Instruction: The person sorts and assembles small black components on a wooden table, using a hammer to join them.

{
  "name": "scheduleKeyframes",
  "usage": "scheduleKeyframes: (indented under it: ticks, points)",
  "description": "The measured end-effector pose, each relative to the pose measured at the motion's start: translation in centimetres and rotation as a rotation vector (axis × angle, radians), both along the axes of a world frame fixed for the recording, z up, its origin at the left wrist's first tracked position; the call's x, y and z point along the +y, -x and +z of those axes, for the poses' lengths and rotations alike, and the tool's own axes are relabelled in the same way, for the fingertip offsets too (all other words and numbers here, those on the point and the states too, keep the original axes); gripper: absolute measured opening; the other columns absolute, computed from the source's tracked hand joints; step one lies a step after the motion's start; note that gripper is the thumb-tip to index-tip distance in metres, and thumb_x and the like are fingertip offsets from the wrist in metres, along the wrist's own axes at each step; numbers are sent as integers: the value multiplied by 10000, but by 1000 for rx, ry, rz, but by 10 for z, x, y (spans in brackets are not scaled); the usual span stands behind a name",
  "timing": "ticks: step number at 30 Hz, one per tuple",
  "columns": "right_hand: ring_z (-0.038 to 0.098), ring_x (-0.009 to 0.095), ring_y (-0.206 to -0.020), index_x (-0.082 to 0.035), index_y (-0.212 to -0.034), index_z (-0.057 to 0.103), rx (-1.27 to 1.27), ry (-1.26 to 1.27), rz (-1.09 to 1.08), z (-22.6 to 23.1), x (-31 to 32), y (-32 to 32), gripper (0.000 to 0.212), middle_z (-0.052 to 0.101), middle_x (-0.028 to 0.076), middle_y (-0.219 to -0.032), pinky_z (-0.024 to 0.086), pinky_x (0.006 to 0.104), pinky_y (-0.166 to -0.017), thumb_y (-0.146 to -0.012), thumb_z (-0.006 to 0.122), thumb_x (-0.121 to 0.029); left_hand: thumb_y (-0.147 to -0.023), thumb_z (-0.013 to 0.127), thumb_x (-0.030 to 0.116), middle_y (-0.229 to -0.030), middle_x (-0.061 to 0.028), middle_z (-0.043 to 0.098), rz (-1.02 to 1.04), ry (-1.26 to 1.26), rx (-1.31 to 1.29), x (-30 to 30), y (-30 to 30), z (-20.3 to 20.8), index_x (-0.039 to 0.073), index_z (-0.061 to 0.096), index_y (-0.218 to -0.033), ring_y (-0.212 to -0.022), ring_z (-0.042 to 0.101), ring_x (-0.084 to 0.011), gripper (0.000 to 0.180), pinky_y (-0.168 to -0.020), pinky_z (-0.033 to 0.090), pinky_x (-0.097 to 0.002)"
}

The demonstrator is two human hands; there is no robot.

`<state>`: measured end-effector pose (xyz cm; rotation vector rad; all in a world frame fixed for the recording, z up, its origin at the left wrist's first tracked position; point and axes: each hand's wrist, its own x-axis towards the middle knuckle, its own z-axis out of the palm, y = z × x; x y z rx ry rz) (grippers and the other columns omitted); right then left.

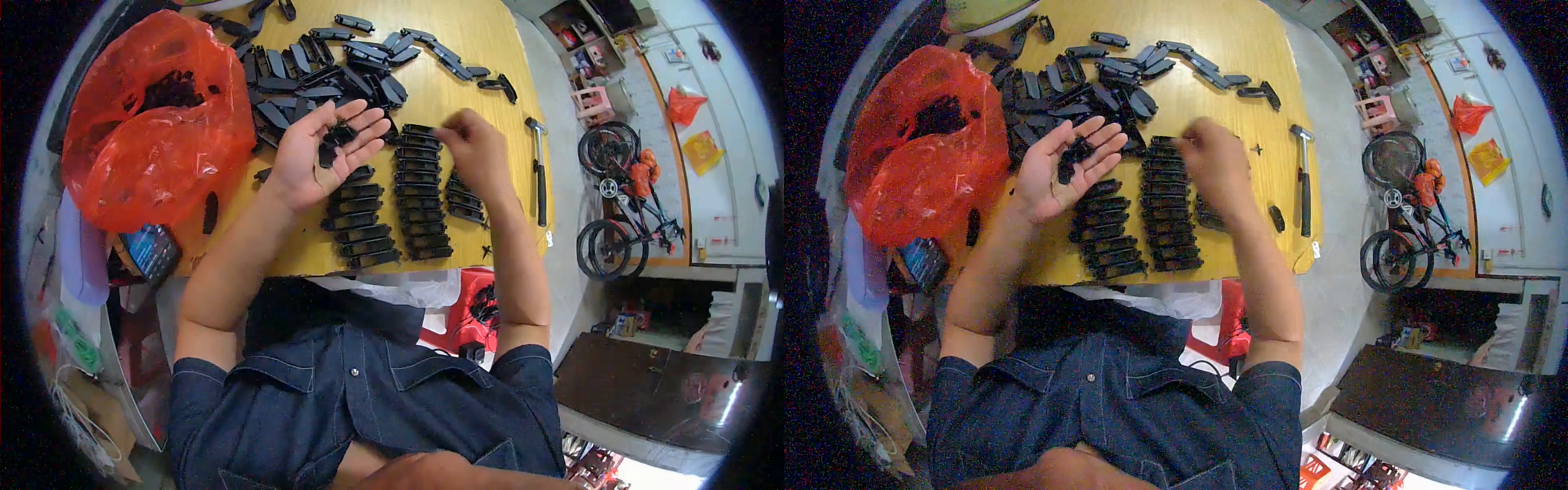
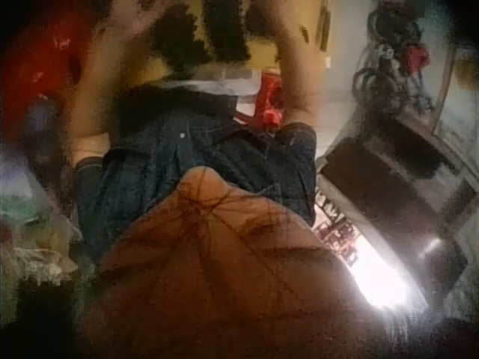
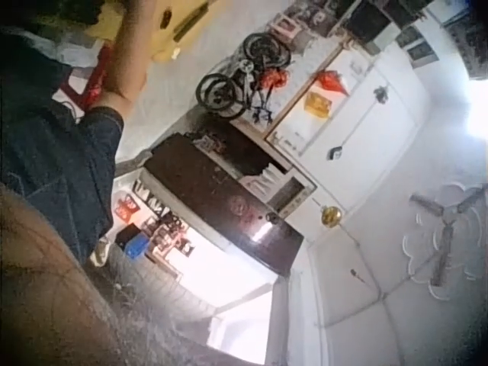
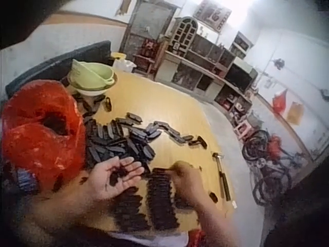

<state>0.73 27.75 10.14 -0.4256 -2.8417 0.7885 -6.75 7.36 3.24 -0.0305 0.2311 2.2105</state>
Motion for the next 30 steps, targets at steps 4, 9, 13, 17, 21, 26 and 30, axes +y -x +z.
scheduleKeyframes:
  ticks: [4, 9, 13, 17, 21, 26, 30]
  points:
    - [617, 242, -731, -38, -908, 640, 211, -32, 367, -10, -56, 11, 170, 627, 120, -785, 479, 316, -648, -762, 640, -124, -950, 372, 272, -1154, -176, 537, 60, 90, -25, 1, -4, 6, -23, 499, -1142, -1096, 517, -306, 375, -959, 420, -420]
    - [612, 246, -738, -77, -940, 649, 188, -23, 366, -8, -78, 16, 191, 615, 101, -821, 483, 318, -658, -755, 635, -119, -952, 369, 301, -1064, -86, 561, -92, -79, 92, -10, 5, -13, 16, 523, -1143, -899, 540, -196, 377, -828, 456, -338]
    - [613, 258, -721, -98, -924, 648, 278, -144, 392, -14, -84, 15, 168, 612, 84, -816, 491, 335, -639, -759, 630, -121, -952, 362, 305, -1052, -64, 572, 12, 170, 81, -2, 1, -5, 35, 541, -1133, -935, 535, -178, 371, -806, 457, -317]
    - [613, 263, -714, -90, -878, 627, 352, -139, 388, -16, -87, 15, 122, 607, 77, -804, 493, 351, -615, -757, 625, -107, -957, 340, 297, -1042, -89, 594, 25, 57, 38, -3, 7, -16, 26, 533, -1136, -900, 563, -199, 377, -791, 466, -324]
    - [604, 275, -672, -76, -830, 589, 408, -200, 417, -17, -87, 6, 80, 598, 84, -771, 490, 349, -585, -755, 617, -81, -958, 327, 278, -1109, -160, 586, 6, -51, -10, -5, 8, -11, 4, 517, -1134, -939, 587, -249, 377, -827, 470, -346]
    - [593, 284, -631, -65, -822, 577, 497, -266, 407, -22, -82, -1, 71, 587, 100, -737, 485, 348, -570, -762, 613, -79, -959, 328, 286, -1204, -175, 533, 112, 92, -31, 1, -3, 10, -1, 493, -1165, -1066, 537, -267, 390, -897, 451, -347]
    - [597, 304, -653, -32, -825, 572, 423, -93, 295, -18, -85, 1, 94, 601, 123, -765, 488, 349, -594, -759, 626, -69, -958, 337, 268, -1168, -186, 555, 90, 69, 7, 5, -3, 2, -2, 522, -1120, -1046, 548, -283, 365, -891, 442, -356]
